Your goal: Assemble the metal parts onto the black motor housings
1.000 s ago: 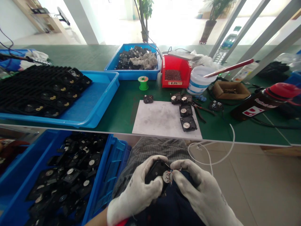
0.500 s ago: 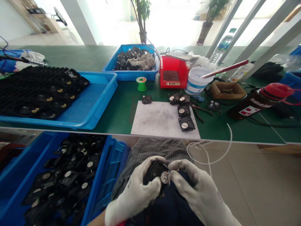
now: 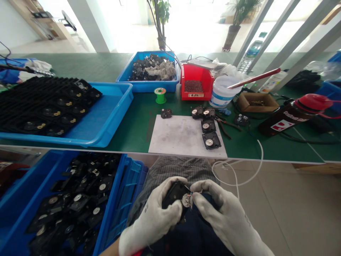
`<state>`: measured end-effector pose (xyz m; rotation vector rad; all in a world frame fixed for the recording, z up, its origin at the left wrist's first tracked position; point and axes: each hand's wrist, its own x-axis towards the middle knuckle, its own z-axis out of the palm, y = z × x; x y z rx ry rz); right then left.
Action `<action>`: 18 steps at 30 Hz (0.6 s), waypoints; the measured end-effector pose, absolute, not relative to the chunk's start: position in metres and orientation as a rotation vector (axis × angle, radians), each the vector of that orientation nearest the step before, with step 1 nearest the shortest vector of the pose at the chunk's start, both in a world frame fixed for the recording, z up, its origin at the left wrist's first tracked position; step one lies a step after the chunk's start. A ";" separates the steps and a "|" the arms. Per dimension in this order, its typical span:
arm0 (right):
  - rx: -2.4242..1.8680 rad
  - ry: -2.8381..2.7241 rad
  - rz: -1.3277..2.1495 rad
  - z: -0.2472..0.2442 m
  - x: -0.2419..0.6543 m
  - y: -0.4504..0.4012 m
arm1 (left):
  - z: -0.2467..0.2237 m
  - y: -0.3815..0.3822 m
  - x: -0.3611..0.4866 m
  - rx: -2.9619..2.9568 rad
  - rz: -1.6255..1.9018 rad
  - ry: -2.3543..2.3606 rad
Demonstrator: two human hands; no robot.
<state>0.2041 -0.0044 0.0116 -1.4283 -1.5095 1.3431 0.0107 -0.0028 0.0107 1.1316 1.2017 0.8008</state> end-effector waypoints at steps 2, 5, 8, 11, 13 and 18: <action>-1.424 -1.507 1.340 0.012 0.204 -0.004 | 0.010 -0.003 0.011 1.133 0.800 1.201; -1.428 -1.493 1.339 0.012 0.204 -0.004 | 0.011 -0.003 0.010 1.142 0.799 1.196; -1.431 -1.478 1.361 0.012 0.203 -0.003 | 0.012 -0.002 0.010 1.135 0.801 1.192; -1.422 -1.456 1.394 0.012 0.202 -0.002 | 0.012 -0.002 0.010 1.119 0.786 1.190; -1.406 -1.442 1.424 0.013 0.202 -0.001 | 0.011 -0.002 0.009 1.117 0.781 1.189; -1.351 -1.105 1.610 0.019 0.210 -0.001 | 0.009 0.000 0.005 1.115 0.815 1.148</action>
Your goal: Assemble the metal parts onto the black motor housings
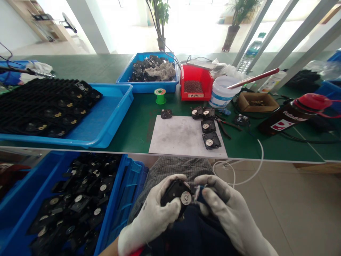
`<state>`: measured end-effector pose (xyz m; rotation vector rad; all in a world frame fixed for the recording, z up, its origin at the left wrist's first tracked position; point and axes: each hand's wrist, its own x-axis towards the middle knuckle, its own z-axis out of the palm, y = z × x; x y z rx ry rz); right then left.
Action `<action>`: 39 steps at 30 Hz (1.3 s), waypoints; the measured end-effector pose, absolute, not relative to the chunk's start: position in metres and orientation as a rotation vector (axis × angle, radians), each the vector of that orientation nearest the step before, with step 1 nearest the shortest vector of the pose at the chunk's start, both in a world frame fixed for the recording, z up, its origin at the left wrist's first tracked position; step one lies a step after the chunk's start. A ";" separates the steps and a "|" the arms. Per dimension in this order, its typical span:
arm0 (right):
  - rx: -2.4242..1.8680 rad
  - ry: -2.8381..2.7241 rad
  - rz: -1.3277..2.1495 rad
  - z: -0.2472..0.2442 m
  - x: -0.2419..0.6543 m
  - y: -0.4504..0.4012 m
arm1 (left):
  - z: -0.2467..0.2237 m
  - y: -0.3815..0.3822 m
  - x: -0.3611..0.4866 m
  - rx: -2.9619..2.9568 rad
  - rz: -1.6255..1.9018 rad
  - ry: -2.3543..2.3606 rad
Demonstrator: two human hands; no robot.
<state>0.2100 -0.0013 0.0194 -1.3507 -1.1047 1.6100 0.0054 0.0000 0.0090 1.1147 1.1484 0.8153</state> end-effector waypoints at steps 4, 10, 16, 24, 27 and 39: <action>-1.281 -0.892 1.951 0.020 0.218 0.005 | 0.007 0.001 0.002 1.091 0.818 1.133; -1.424 -1.366 1.333 0.018 0.209 0.007 | 0.006 0.001 0.002 1.056 0.767 1.110; -1.332 -1.867 0.555 0.022 0.203 0.003 | 0.014 0.003 0.004 1.047 0.707 1.131; -1.231 -1.909 0.399 0.024 0.203 0.008 | 0.010 0.004 0.004 1.174 0.697 1.153; -1.235 -1.920 0.387 0.024 0.203 0.008 | 0.010 0.004 0.003 1.178 0.695 1.161; -1.243 -1.924 0.334 0.025 0.203 0.009 | 0.012 0.003 0.004 1.189 0.688 1.183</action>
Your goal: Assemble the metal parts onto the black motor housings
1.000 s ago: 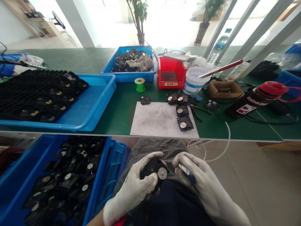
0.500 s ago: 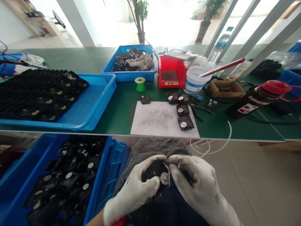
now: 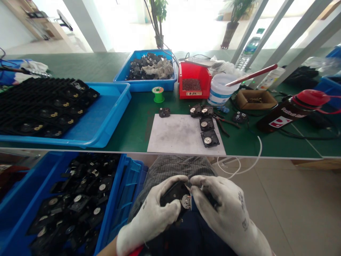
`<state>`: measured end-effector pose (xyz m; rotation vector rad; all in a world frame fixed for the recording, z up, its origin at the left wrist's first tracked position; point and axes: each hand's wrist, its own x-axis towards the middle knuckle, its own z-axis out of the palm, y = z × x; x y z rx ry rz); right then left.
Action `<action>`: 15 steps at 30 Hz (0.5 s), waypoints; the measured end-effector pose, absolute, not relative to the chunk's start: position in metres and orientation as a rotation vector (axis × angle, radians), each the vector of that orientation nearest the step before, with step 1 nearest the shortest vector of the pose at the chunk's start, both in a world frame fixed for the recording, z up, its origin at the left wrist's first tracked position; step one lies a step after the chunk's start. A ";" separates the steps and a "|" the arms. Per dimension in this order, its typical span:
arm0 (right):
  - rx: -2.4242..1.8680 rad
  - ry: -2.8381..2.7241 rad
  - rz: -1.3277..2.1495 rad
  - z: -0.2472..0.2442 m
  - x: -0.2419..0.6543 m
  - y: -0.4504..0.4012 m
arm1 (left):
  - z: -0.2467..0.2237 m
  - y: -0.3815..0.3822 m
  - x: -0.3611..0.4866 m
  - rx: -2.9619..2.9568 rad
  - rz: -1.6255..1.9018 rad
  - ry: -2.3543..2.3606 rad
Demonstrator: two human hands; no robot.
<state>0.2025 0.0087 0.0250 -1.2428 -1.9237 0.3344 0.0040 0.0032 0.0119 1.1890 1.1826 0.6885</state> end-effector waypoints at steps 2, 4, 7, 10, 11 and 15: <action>-1.245 -1.935 0.327 0.025 0.203 0.009 | 0.013 0.003 0.004 1.197 0.676 1.199; -1.249 -1.952 0.318 0.026 0.203 0.010 | 0.016 0.003 0.005 1.202 0.666 1.211; -1.255 -1.967 0.307 0.026 0.203 0.009 | 0.018 0.004 0.005 1.202 0.655 1.226; -1.261 -1.969 0.294 0.025 0.203 0.009 | 0.018 0.004 0.006 1.209 0.660 1.238; -1.263 -1.971 0.288 0.025 0.202 0.009 | 0.018 0.004 0.006 1.212 0.663 1.241; -1.267 -1.973 0.268 0.025 0.201 0.009 | 0.016 0.003 0.005 1.215 0.661 1.231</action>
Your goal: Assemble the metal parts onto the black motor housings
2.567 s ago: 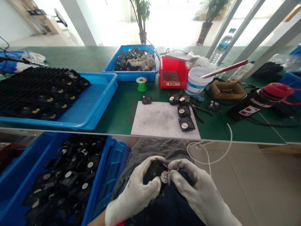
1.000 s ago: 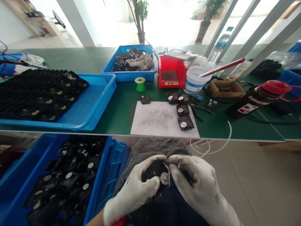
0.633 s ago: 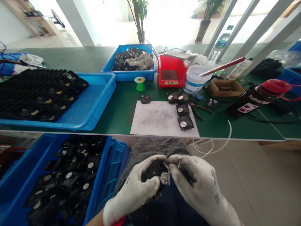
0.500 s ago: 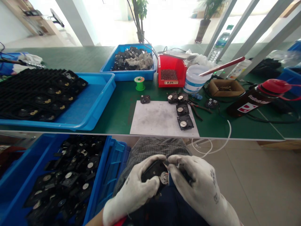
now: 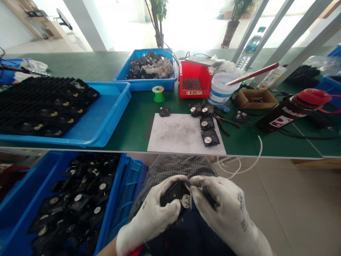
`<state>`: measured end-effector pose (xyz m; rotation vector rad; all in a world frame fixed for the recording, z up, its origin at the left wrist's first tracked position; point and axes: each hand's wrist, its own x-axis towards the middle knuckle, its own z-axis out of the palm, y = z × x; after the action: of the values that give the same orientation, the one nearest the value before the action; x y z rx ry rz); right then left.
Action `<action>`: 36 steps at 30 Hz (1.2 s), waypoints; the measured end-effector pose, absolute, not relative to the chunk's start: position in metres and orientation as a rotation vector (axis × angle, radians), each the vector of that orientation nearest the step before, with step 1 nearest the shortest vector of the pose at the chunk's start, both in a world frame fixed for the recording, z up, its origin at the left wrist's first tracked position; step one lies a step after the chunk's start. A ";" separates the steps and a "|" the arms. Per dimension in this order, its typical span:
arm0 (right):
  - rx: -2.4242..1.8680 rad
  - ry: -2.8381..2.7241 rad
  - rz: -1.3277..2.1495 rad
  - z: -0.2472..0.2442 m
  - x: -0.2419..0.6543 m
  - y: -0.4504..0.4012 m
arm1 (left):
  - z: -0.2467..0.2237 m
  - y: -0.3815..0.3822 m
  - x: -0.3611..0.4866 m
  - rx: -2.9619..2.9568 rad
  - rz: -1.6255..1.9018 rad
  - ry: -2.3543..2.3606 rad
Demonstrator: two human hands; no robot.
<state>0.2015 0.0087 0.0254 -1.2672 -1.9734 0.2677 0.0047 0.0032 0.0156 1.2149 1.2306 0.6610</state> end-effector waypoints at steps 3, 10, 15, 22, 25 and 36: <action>-1.268 -1.967 0.265 0.025 0.201 0.009 | 0.016 0.003 0.004 1.216 0.658 1.226; -1.274 -1.977 0.275 0.023 0.202 0.008 | 0.018 0.003 0.006 1.205 0.682 1.213; -1.284 -1.998 0.287 0.023 0.202 0.008 | 0.018 0.002 0.005 1.202 0.701 1.204; -1.284 -2.006 0.295 0.019 0.201 0.008 | 0.011 0.003 0.003 1.143 0.716 1.144; -1.311 -1.914 0.475 0.013 0.204 0.009 | 0.009 0.005 0.003 0.976 0.751 1.073; -1.452 -1.476 1.526 -0.003 0.200 0.025 | -0.006 0.017 -0.010 0.722 0.680 0.845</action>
<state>0.1996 0.0248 -0.0030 -1.4519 -1.4760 1.5260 -0.0104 0.0167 -0.0065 0.7224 0.8449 0.6798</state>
